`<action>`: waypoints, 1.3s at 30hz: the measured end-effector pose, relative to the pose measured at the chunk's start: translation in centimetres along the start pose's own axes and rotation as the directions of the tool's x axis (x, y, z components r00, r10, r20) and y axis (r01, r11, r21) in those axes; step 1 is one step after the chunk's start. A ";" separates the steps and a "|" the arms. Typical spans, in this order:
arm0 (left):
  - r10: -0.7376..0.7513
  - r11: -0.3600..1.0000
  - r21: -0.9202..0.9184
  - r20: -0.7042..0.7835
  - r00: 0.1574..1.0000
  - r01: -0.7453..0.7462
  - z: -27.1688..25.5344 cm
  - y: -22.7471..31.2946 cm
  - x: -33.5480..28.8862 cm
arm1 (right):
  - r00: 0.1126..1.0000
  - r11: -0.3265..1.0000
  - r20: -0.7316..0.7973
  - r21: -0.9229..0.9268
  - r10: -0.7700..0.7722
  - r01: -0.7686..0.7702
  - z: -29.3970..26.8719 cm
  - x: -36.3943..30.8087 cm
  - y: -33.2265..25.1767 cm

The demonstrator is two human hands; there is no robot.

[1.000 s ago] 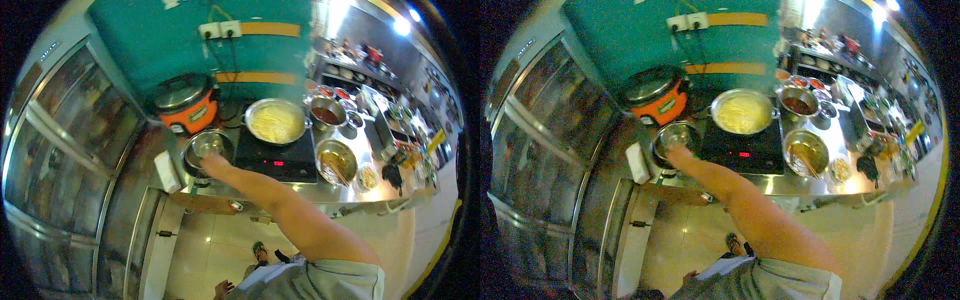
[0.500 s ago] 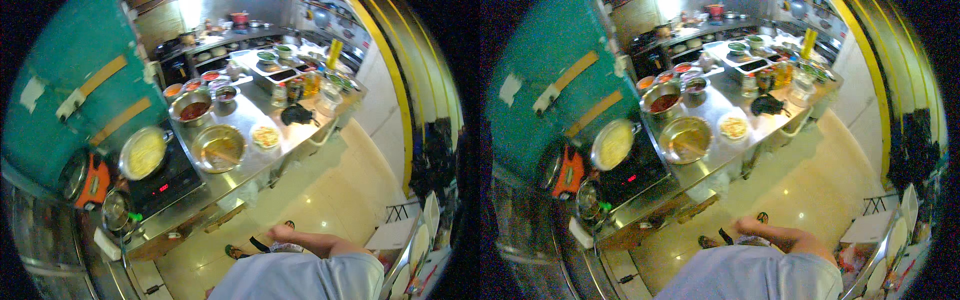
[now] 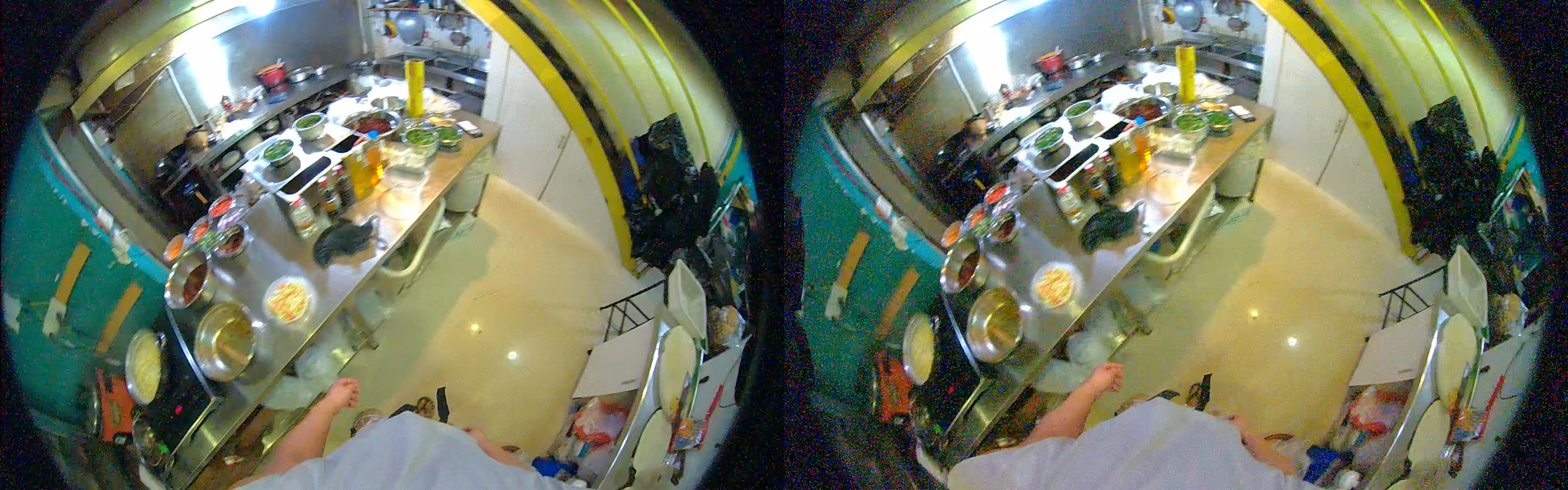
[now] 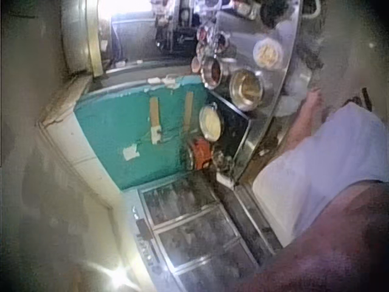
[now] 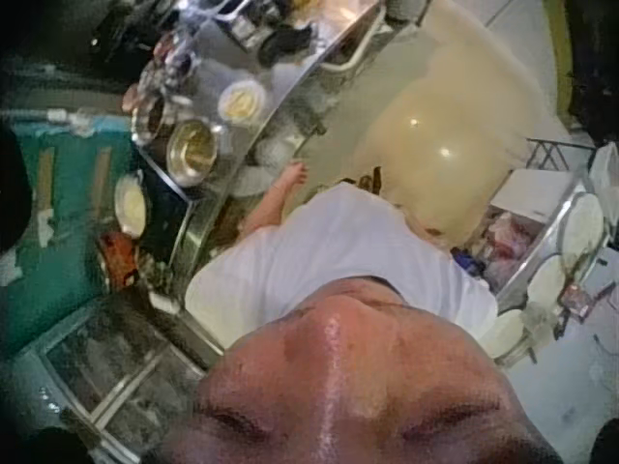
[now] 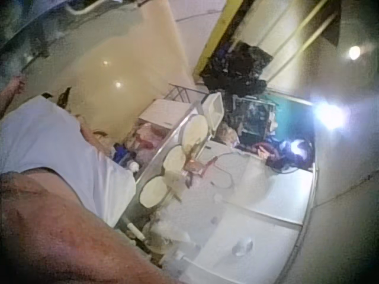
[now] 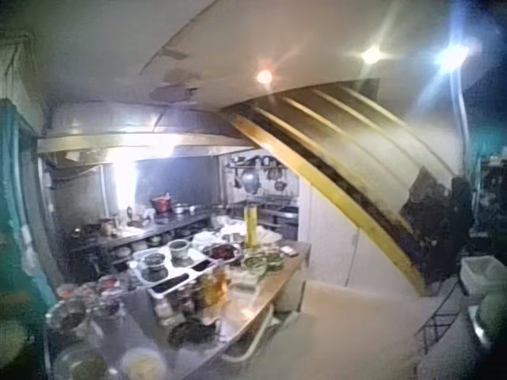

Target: The person boils noodles and vegetables in a pot, then transfers them into a plastic container. They add chopped green onions and seasonings from various bottles and containers, mixing the contents to complete the dish.

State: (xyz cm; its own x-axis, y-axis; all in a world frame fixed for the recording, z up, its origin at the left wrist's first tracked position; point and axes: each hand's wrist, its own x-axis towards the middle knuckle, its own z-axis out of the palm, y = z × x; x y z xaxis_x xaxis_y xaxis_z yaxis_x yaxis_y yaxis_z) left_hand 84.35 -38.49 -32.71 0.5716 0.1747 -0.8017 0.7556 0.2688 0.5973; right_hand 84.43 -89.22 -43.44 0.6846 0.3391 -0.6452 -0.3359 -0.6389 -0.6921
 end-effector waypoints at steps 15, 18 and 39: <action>0.136 0.969 -0.238 0.275 0.952 -0.070 19.4 36.0 14.6 | 0.958 0.965 -0.248 -0.181 0.142 -0.190 -21.2 15.8 -10.3; 0.052 0.935 -0.356 0.165 0.985 0.010 20.1 41.7 18.4 | 0.950 0.954 -0.231 -0.161 0.212 -0.253 -28.3 21.0 -16.9; -0.023 0.698 -0.544 -0.667 0.745 -0.465 22.8 57.7 24.9 | 0.597 0.675 0.731 -0.258 -0.331 0.691 -50.5 61.0 -67.4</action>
State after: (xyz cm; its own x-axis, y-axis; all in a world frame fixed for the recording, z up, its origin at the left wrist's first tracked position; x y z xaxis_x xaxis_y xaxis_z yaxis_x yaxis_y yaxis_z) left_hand 149.44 -40.29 -17.70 0.1955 0.7555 -0.6254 0.0879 0.6216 0.7784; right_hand 181.47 -60.33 -19.87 0.0466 0.9187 -0.3923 0.4137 -0.3752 -0.8295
